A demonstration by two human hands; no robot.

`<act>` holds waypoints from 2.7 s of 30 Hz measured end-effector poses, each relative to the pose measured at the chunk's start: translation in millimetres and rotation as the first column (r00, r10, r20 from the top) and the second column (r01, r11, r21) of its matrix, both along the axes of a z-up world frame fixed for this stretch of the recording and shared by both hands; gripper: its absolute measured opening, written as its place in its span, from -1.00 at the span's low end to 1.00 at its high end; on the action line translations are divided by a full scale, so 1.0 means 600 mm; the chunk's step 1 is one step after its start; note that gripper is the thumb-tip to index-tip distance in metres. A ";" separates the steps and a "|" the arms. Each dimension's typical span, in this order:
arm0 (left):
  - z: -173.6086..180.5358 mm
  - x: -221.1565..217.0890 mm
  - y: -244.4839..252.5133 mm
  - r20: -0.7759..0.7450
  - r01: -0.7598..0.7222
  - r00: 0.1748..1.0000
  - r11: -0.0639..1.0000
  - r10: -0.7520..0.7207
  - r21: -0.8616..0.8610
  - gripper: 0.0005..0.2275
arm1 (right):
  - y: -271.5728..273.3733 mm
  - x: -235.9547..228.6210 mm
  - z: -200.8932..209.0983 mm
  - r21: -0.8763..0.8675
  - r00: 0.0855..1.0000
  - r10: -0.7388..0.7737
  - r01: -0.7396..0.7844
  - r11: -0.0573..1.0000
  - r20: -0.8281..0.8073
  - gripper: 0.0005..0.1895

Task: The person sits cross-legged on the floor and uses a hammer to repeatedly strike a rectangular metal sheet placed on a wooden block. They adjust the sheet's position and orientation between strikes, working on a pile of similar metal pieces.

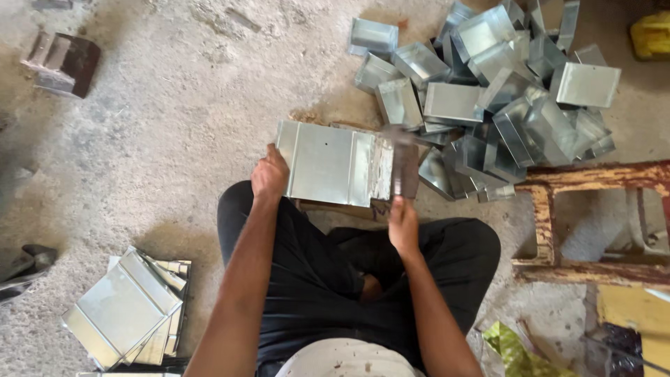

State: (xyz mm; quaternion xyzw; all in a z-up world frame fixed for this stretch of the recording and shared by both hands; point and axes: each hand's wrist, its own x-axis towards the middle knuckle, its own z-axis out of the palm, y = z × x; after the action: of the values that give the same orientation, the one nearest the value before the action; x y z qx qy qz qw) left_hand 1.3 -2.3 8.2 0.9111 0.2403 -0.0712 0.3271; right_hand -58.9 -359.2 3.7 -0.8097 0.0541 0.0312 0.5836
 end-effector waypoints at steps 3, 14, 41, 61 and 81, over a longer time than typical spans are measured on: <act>-0.011 0.007 0.001 0.051 0.001 0.999 1.000 -0.002 0.018 -0.67 | -0.022 0.038 0.034 -0.225 0.976 0.053 -0.101 0.969 -0.212 -0.45; -0.028 0.000 0.002 0.075 -0.014 0.997 1.000 0.013 0.010 -0.67 | -0.027 0.016 0.046 -0.441 0.986 0.139 -0.165 0.882 -0.089 -0.39; -0.041 -0.002 0.004 0.121 -0.075 0.990 0.997 0.072 0.018 -0.71 | -0.049 -0.070 0.063 0.332 0.937 -0.027 0.151 0.931 -0.348 -0.49; -0.038 0.023 0.012 0.160 -0.146 0.976 0.989 0.150 -0.034 -0.70 | -0.069 -0.061 0.067 0.021 0.968 0.010 -0.005 1.000 -0.250 -0.47; -0.064 0.021 0.007 0.195 -0.176 0.965 0.984 0.178 -0.028 -0.74 | -0.053 -0.057 0.075 -0.198 0.980 0.123 -0.154 0.968 -0.158 -0.51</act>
State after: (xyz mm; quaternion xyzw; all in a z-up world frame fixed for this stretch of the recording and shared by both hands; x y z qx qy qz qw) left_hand 14.0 1.8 -30.2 0.8870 0.2866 0.0474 0.3589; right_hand -93.2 -390.9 48.8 -0.8638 0.0425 0.1248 0.4862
